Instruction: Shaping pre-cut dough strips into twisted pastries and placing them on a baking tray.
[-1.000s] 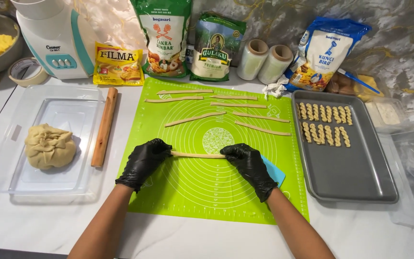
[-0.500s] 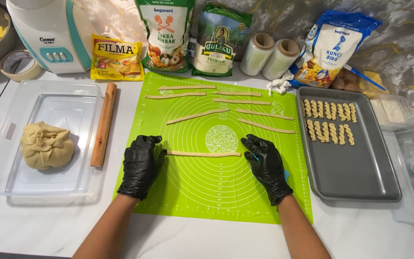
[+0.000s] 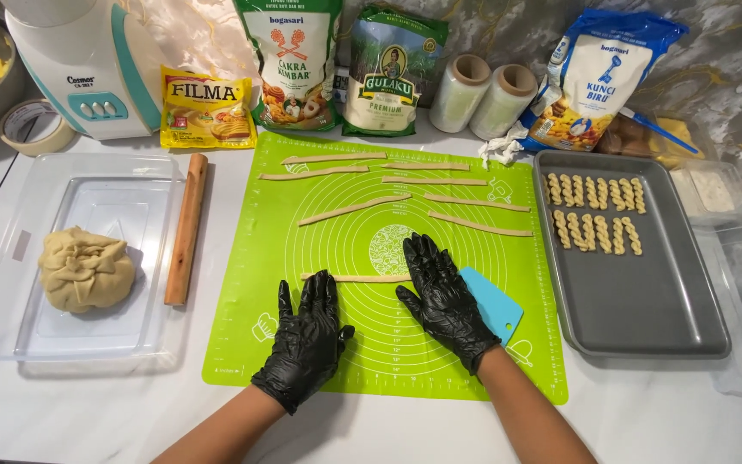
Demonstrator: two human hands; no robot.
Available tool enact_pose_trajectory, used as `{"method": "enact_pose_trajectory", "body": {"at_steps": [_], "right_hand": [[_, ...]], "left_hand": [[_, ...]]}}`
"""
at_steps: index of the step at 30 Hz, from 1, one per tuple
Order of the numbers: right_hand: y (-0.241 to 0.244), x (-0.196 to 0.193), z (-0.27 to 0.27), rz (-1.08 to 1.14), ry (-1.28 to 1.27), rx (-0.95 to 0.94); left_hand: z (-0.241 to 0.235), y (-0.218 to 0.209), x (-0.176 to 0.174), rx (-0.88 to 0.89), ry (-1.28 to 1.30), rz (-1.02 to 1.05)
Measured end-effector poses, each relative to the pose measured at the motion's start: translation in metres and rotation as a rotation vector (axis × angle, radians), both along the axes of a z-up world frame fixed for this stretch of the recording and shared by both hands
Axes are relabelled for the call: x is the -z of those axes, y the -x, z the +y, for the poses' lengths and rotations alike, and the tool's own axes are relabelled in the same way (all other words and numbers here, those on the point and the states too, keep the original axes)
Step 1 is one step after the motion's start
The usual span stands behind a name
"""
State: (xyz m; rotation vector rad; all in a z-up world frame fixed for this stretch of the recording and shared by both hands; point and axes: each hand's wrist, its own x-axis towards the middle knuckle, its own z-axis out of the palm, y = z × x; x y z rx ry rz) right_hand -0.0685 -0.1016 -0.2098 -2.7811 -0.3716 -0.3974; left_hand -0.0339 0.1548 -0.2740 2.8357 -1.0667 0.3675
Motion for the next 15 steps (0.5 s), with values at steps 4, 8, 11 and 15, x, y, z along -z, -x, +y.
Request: {"method": "enact_pose_trajectory", "body": {"at_steps": [4, 8, 11, 15], "right_hand": [[0.006, -0.001, -0.001, 0.039, 0.009, 0.011], [0.017, -0.007, 0.002, 0.076, 0.017, 0.014], [0.027, -0.012, 0.003, 0.158, 0.024, 0.008], [0.039, -0.005, 0.003, 0.197, 0.052, -0.008]], "left_hand": [[0.002, -0.009, 0.0, -0.012, -0.035, -0.044], [0.004, -0.021, -0.005, 0.03, 0.043, -0.008], [0.004, -0.033, -0.007, 0.072, 0.124, 0.066], [0.001, -0.047, -0.005, 0.114, 0.177, 0.114]]}}
